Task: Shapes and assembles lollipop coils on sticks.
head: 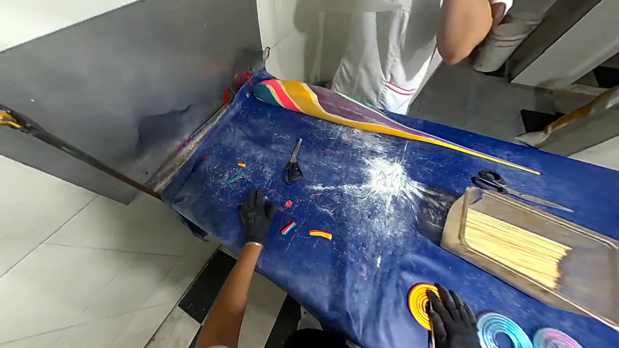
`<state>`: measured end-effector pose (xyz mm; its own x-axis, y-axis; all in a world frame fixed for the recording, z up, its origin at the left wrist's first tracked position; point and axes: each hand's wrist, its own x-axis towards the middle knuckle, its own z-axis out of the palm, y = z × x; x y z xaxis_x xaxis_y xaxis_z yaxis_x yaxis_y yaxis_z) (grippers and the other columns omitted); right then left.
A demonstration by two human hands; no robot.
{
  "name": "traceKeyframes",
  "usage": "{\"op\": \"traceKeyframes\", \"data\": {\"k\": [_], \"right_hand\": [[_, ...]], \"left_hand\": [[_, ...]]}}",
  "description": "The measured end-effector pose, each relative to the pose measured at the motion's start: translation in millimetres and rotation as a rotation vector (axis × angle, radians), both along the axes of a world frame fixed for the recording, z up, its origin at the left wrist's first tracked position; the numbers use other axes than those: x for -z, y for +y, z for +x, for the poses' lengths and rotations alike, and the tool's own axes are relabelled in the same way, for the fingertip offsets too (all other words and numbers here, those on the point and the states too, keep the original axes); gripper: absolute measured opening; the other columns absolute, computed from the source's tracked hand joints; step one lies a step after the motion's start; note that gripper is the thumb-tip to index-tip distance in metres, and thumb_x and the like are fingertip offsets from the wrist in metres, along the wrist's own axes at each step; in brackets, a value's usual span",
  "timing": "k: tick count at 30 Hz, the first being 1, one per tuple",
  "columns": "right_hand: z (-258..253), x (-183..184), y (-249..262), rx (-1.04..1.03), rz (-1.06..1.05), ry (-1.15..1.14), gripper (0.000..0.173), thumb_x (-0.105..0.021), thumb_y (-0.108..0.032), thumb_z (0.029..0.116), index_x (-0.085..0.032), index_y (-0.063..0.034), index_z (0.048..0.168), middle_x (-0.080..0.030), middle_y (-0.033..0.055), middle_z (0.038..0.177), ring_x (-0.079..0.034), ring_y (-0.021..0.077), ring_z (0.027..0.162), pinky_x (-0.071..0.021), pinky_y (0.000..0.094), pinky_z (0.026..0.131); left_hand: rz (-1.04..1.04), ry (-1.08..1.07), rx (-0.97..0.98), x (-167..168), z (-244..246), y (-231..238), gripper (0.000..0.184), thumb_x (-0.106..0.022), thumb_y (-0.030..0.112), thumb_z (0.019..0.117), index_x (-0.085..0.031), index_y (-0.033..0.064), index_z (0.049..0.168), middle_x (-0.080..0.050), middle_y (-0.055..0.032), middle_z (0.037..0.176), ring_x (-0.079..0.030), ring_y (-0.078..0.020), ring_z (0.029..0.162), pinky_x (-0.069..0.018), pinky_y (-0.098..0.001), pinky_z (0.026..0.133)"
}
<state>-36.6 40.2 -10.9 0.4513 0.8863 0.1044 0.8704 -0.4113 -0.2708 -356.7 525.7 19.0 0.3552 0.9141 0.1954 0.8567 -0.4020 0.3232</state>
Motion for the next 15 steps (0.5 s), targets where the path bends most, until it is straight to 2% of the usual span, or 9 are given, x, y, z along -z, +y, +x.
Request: {"op": "traceKeyframes", "data": {"k": [1,4,9,12,15], "right_hand": [[-2,0,0,0.011,0.000,-0.005,0.061,-0.024,-0.042,0.1066,-0.057,-0.0088,0.145,-0.045,0.0240,0.156,-0.038,0.0497,0.145,-0.0226,0.0656,0.120],[0,1,1,0.021,0.017,-0.027,0.062,-0.023,-0.043,0.1068,-0.059,-0.0090,0.144,-0.047,0.0230,0.155,-0.040,0.0478,0.145,-0.0233,0.0644,0.120],[-1,4,-1,0.046,0.045,-0.062,0.063,-0.021,-0.044,0.1065,-0.061,-0.0109,0.142,-0.050,0.0206,0.153,-0.043,0.0454,0.144,-0.0249,0.0624,0.120],[-2,6,1,0.058,0.058,-0.062,0.062,-0.021,-0.044,0.1067,-0.061,-0.0120,0.142,-0.050,0.0193,0.153,-0.042,0.0445,0.145,-0.0245,0.0619,0.120],[-2,8,0,0.064,0.093,-0.075,0.060,-0.024,-0.043,0.1063,-0.064,-0.0140,0.139,-0.053,0.0174,0.151,-0.045,0.0435,0.142,-0.0277,0.0628,0.119]], "left_hand": [[0.014,0.069,-0.015,4,0,13,0.051,-0.057,0.041,0.1017,-0.060,0.0072,0.139,-0.055,-0.0195,0.146,-0.049,-0.0396,0.138,-0.0395,-0.0620,0.111],[-0.048,0.147,0.004,3,5,27,0.038,-0.054,0.031,0.1054,-0.066,0.0080,0.132,-0.061,-0.0158,0.140,-0.054,-0.0361,0.135,-0.0407,-0.0577,0.113],[-0.091,0.286,0.032,-6,10,24,0.036,-0.052,0.026,0.1065,-0.064,0.0038,0.132,-0.064,-0.0197,0.134,-0.061,-0.0380,0.125,-0.0469,-0.0572,0.106],[-0.135,0.197,-0.067,-17,15,34,0.034,-0.050,0.022,0.1071,-0.063,0.0029,0.131,-0.064,-0.0233,0.132,-0.059,-0.0419,0.126,-0.0451,-0.0607,0.107],[-0.131,0.076,-0.095,-21,21,40,0.040,-0.041,0.026,0.1103,-0.059,-0.0006,0.134,-0.062,-0.0276,0.132,-0.059,-0.0451,0.126,-0.0440,-0.0615,0.108]]}}
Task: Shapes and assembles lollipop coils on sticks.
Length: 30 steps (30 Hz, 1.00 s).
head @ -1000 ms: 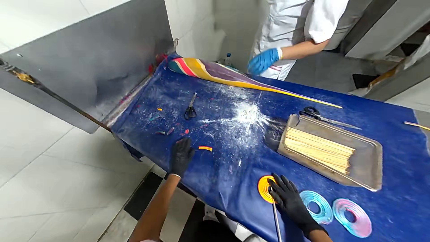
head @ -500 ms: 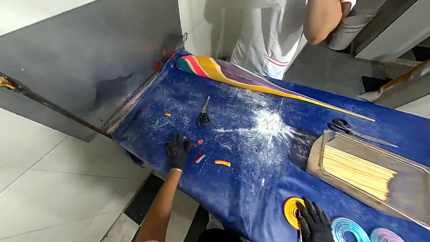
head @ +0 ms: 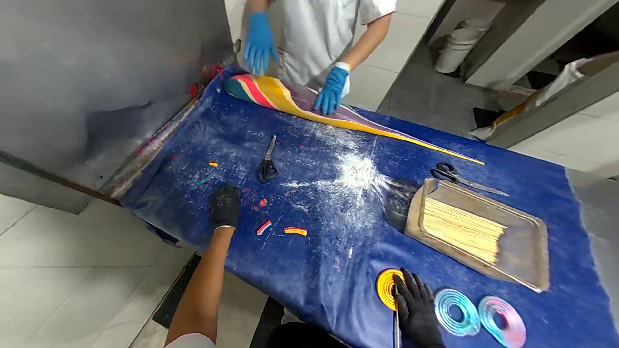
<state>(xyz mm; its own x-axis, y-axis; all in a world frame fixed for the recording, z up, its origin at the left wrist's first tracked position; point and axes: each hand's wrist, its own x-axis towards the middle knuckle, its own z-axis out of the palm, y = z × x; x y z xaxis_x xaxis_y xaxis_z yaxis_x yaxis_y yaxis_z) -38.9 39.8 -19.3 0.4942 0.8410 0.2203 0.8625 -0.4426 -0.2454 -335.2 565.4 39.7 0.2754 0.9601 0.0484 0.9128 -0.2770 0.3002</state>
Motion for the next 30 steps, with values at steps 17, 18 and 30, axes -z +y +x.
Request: {"op": "traceKeyframes", "data": {"k": [17,18,30], "right_hand": [[-17,7,-3,0.164,0.226,0.130,0.030,-0.058,-0.038,0.0990,-0.082,-0.0214,0.105,-0.071,0.0071,0.124,-0.057,0.0343,0.130,-0.0394,0.0572,0.114],[-17,7,-3,0.171,0.230,0.127,0.030,-0.058,-0.040,0.0990,-0.082,-0.0220,0.104,-0.071,0.0077,0.123,-0.057,0.0344,0.129,-0.0400,0.0571,0.114],[-10,2,-19,0.049,0.207,0.192,0.042,-0.050,-0.048,0.1011,-0.078,-0.0195,0.116,-0.066,0.0087,0.135,-0.055,0.0348,0.133,-0.0353,0.0570,0.117]], "left_hand": [[-0.507,-0.580,0.560,-18,188,-381,0.030,-0.062,0.021,0.1028,-0.069,0.0128,0.130,-0.067,-0.0045,0.135,-0.065,-0.0176,0.122,-0.0532,-0.0427,0.104],[-0.468,-0.546,0.582,-11,195,-389,0.031,-0.060,0.020,0.1036,-0.068,0.0123,0.132,-0.064,-0.0056,0.139,-0.061,-0.0189,0.127,-0.0506,-0.0433,0.108],[-0.007,-0.093,0.690,21,201,-433,0.031,-0.056,0.015,0.1036,-0.069,0.0128,0.132,-0.063,-0.0059,0.142,-0.060,-0.0286,0.130,-0.0457,-0.0498,0.110]]}}
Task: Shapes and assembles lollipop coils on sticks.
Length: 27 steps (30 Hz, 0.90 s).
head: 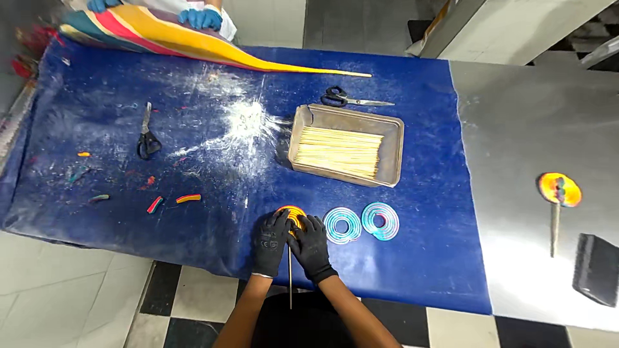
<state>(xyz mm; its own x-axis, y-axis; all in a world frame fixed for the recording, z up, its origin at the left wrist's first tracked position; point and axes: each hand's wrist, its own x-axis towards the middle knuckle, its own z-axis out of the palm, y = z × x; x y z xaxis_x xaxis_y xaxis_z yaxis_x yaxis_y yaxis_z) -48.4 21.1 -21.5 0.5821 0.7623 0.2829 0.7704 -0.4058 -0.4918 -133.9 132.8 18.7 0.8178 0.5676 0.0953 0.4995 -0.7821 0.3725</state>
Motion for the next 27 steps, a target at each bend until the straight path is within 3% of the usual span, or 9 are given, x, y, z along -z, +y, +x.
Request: {"op": "traceKeyframes", "data": {"k": [3,7,12,15,17,19,22,25,27], "right_hand": [[2,-1,0,-0.007,0.002,0.020,0.044,-0.050,-0.048,0.1013,-0.078,-0.0174,0.115,-0.067,0.0078,0.134,-0.056,0.0335,0.131,-0.0364,0.0556,0.116],[5,-6,1,0.005,0.029,0.070,0.048,-0.055,-0.049,0.0978,-0.074,-0.0088,0.115,-0.070,0.0089,0.129,-0.060,0.0332,0.128,-0.0402,0.0541,0.114],[8,-6,3,-0.002,0.024,0.042,0.050,-0.058,-0.047,0.0957,-0.072,-0.0057,0.120,-0.068,0.0113,0.131,-0.060,0.0348,0.127,-0.0422,0.0550,0.112],[18,-12,8,-0.094,-0.003,-0.007,0.060,-0.062,-0.040,0.0926,-0.059,-0.0033,0.141,-0.050,0.0140,0.155,-0.040,0.0402,0.146,-0.0283,0.0609,0.121],[30,-17,14,-0.237,-0.064,-0.038,0.061,-0.064,-0.035,0.0915,-0.056,-0.0068,0.145,-0.046,0.0101,0.159,-0.033,0.0415,0.150,-0.0251,0.0635,0.121],[37,-20,16,-0.335,-0.135,-0.010,0.065,-0.063,-0.042,0.0935,-0.052,-0.0115,0.150,-0.045,0.0050,0.160,-0.031,0.0388,0.152,-0.0229,0.0626,0.121],[42,-19,15,-0.350,-0.154,0.003,0.080,-0.053,-0.067,0.0937,-0.050,-0.0116,0.151,-0.046,0.0049,0.160,-0.031,0.0361,0.153,-0.0228,0.0599,0.123],[39,-21,14,-0.323,-0.165,-0.014,0.092,-0.051,-0.078,0.0882,-0.051,-0.0105,0.151,-0.046,0.0064,0.160,-0.030,0.0371,0.153,-0.0218,0.0604,0.123],[35,-21,13,-0.313,-0.178,-0.028,0.091,-0.062,-0.069,0.0845,-0.049,-0.0101,0.152,-0.044,0.0076,0.160,-0.029,0.0385,0.153,-0.0213,0.0621,0.122]], "left_hand": [[-0.094,0.063,-0.080,-12,2,-5,0.035,-0.056,0.021,0.1051,-0.065,0.0163,0.139,-0.064,-0.0091,0.140,-0.059,-0.0315,0.129,-0.0463,-0.0526,0.109],[-0.127,0.074,-0.116,-23,9,-5,0.035,-0.056,0.025,0.1051,-0.066,0.0134,0.137,-0.068,-0.0139,0.130,-0.064,-0.0337,0.121,-0.0500,-0.0531,0.103],[-0.131,0.142,-0.144,-25,12,-15,0.034,-0.056,0.021,0.1052,-0.067,0.0133,0.136,-0.067,-0.0101,0.136,-0.062,-0.0310,0.125,-0.0488,-0.0502,0.106],[-0.121,0.151,-0.134,-18,11,-17,0.033,-0.056,0.020,0.1048,-0.067,0.0101,0.135,-0.065,-0.0151,0.135,-0.061,-0.0347,0.125,-0.0484,-0.0539,0.106],[-0.245,0.135,-0.183,-29,12,-14,0.030,-0.059,0.021,0.1038,-0.071,0.0080,0.128,-0.068,-0.0151,0.131,-0.062,-0.0321,0.124,-0.0478,-0.0511,0.107],[-0.434,-0.016,-0.252,-31,2,-9,0.031,-0.066,0.026,0.1003,-0.072,0.0086,0.125,-0.071,-0.0099,0.125,-0.066,-0.0226,0.119,-0.0517,-0.0450,0.105],[-0.769,-0.321,-0.372,-27,-24,-9,0.047,-0.069,0.023,0.0980,-0.058,0.0100,0.142,-0.068,-0.0058,0.132,-0.067,-0.0120,0.118,-0.0568,-0.0349,0.102],[-0.562,-0.328,-0.399,-32,-39,-11,0.049,-0.070,0.025,0.0961,-0.059,0.0093,0.142,-0.066,-0.0072,0.136,-0.064,-0.0152,0.123,-0.0527,-0.0375,0.106],[-0.332,-0.177,-0.278,-27,-33,-11,0.050,-0.073,0.030,0.0937,-0.063,0.0119,0.140,-0.067,-0.0095,0.136,-0.063,-0.0253,0.126,-0.0508,-0.0484,0.106]]}}
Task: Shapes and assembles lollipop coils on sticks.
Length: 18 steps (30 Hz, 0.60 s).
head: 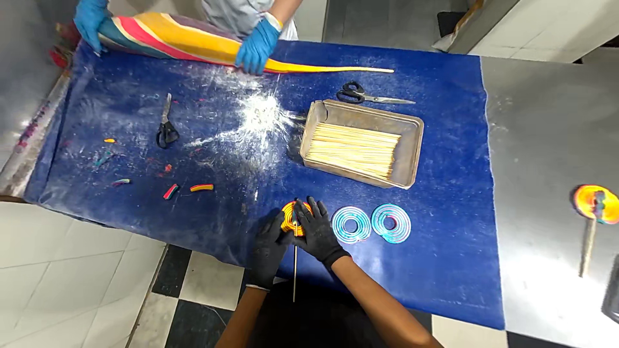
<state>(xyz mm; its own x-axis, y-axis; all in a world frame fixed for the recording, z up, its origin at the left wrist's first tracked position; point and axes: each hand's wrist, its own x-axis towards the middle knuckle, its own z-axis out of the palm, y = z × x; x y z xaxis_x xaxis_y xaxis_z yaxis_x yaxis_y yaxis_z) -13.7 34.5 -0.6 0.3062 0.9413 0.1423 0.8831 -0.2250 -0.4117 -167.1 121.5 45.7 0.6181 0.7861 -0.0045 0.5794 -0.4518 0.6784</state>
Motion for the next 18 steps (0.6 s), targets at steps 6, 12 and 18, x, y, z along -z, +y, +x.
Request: {"op": "traceKeyframes", "data": {"k": [6,12,18], "right_hand": [[-4,14,-2,-0.027,0.089,-0.065,0.087,-0.053,-0.071,0.0873,-0.054,-0.0081,0.148,-0.046,0.0078,0.159,-0.033,0.0379,0.151,-0.0242,0.0624,0.121],[-5,6,-3,0.026,0.043,-0.020,0.089,-0.063,-0.071,0.0821,-0.054,-0.0120,0.149,-0.049,0.0053,0.157,-0.033,0.0389,0.151,-0.0239,0.0638,0.120],[-3,-1,0,0.043,-0.027,0.004,0.099,-0.073,-0.069,0.0721,-0.052,-0.0121,0.150,-0.048,0.0062,0.158,-0.031,0.0403,0.152,-0.0219,0.0638,0.121]], "left_hand": [[0.291,0.181,0.242,13,22,9,0.024,-0.066,0.023,0.0981,-0.077,0.0081,0.114,-0.075,-0.0140,0.112,-0.070,-0.0335,0.108,-0.0548,-0.0518,0.096],[0.341,0.079,0.379,23,17,24,0.023,-0.067,0.023,0.0956,-0.078,0.0070,0.106,-0.076,-0.0114,0.105,-0.073,-0.0299,0.102,-0.0566,-0.0475,0.093],[0.416,0.084,0.626,32,6,35,0.023,-0.062,0.021,0.0985,-0.077,0.0114,0.112,-0.075,-0.0078,0.113,-0.071,-0.0267,0.107,-0.0560,-0.0442,0.096]]}}
